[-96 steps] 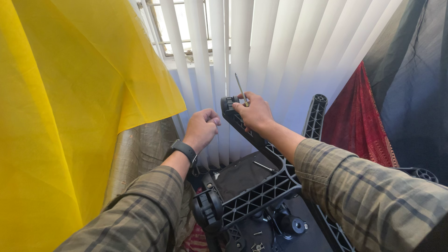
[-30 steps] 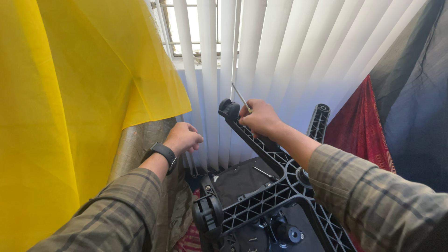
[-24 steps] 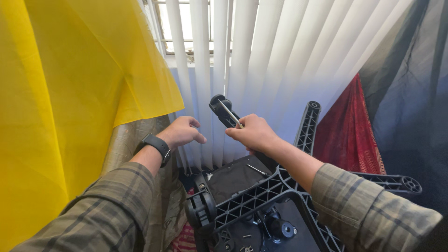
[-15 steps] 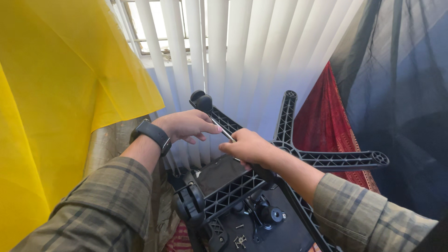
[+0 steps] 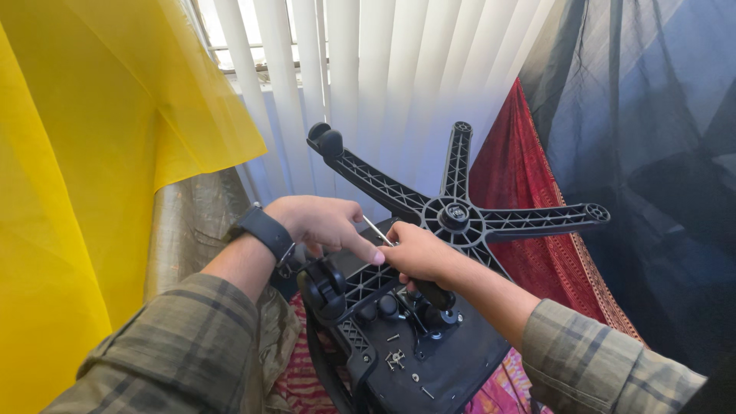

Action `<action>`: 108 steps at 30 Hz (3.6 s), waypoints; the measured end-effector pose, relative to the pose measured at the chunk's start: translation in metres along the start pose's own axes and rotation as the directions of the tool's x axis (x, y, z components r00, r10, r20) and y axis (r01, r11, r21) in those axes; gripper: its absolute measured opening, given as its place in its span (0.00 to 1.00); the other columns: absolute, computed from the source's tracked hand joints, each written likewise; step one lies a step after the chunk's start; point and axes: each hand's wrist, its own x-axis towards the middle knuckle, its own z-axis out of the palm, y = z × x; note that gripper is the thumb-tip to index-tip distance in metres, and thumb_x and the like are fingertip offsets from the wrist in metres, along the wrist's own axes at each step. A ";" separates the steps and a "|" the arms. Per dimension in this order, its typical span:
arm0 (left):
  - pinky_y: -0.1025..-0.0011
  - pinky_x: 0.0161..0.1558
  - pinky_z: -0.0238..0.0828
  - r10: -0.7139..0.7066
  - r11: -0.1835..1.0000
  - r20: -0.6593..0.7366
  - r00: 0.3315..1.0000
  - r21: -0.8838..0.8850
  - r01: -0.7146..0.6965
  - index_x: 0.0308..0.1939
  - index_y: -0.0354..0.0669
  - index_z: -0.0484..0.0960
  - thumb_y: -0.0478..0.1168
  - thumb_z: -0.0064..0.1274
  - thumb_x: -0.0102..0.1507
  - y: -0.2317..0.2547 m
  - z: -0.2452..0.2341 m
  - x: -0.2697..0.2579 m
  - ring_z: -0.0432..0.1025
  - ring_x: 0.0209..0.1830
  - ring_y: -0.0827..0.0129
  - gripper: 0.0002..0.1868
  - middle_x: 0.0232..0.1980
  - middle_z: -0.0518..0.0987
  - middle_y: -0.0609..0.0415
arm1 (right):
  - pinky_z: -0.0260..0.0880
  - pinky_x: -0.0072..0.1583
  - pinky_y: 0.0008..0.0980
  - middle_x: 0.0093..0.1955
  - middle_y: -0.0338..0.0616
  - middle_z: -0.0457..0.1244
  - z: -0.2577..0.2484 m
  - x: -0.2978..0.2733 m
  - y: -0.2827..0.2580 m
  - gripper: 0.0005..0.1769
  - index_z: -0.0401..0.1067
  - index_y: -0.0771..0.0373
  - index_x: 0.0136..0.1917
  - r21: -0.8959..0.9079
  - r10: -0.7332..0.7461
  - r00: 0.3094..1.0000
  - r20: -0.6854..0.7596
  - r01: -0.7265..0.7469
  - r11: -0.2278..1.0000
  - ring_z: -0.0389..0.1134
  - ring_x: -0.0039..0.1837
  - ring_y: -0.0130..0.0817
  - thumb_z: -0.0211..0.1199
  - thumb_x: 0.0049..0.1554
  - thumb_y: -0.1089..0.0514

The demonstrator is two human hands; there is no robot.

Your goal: The person attaches caster wheels to the base of an office chair using a screwdriver. They insert each wheel into the base, align it, and tighten the screw to secure it in place.

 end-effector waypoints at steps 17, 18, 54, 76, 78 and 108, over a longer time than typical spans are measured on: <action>0.59 0.52 0.78 -0.090 0.908 -0.221 0.971 0.382 0.171 0.49 0.38 0.87 0.46 0.75 0.46 0.013 0.052 -0.031 0.82 0.49 0.53 0.29 0.48 0.86 0.44 | 0.70 0.33 0.29 0.38 0.44 0.66 0.018 -0.043 0.017 0.24 0.70 0.66 0.55 0.032 -0.099 0.989 -0.109 0.103 0.994 0.67 0.32 0.27 0.69 0.52 0.49; 0.59 0.52 0.78 -0.102 0.900 -0.240 0.965 0.391 0.192 0.49 0.39 0.87 0.46 0.75 0.46 0.014 0.051 -0.032 0.82 0.50 0.53 0.29 0.49 0.86 0.44 | 0.71 0.33 0.29 0.38 0.44 0.67 0.018 -0.043 0.019 0.23 0.70 0.67 0.54 0.008 -0.124 0.985 -0.117 0.125 0.992 0.68 0.32 0.27 0.69 0.52 0.50; 0.55 0.50 0.73 0.475 0.870 -0.615 0.629 0.437 -0.230 0.35 0.37 0.81 0.37 0.53 0.61 -0.036 0.118 0.011 0.75 0.48 0.51 0.06 0.42 0.81 0.45 | 0.67 0.29 0.35 0.30 0.49 0.65 -0.026 -0.043 0.080 0.33 0.64 0.75 0.46 -0.196 0.029 0.986 -0.166 -0.062 0.979 0.66 0.27 0.35 0.81 0.44 0.51; 0.68 0.30 0.78 -0.226 0.940 -0.033 0.974 -0.270 0.209 0.50 0.39 0.83 0.47 0.57 0.62 -0.168 0.205 0.160 0.79 0.31 0.68 0.18 0.36 0.84 0.52 | 0.65 0.27 0.34 0.26 0.43 0.63 -0.020 -0.029 0.058 0.26 0.65 0.67 0.44 -0.116 -0.102 0.992 -0.068 0.094 0.989 0.65 0.24 0.33 0.76 0.47 0.48; 0.68 0.32 0.79 -0.227 0.935 -0.029 0.973 -0.287 0.210 0.49 0.40 0.84 0.46 0.57 0.62 -0.180 0.215 0.172 0.79 0.33 0.67 0.17 0.37 0.84 0.52 | 0.64 0.27 0.33 0.25 0.43 0.62 -0.022 -0.026 0.057 0.23 0.67 0.66 0.39 -0.126 -0.091 0.995 -0.028 0.087 0.988 0.64 0.23 0.32 0.75 0.47 0.48; 0.52 0.67 0.64 -0.482 0.871 -0.301 0.823 -0.261 0.415 0.60 0.37 0.81 0.58 0.69 0.54 -0.219 0.310 0.330 0.65 0.68 0.37 0.38 0.71 0.67 0.33 | 0.60 0.27 0.26 0.26 0.34 0.60 -0.042 0.008 0.053 0.16 0.71 0.63 0.39 -0.062 -0.090 0.967 0.237 0.108 0.992 0.60 0.23 0.23 0.72 0.51 0.50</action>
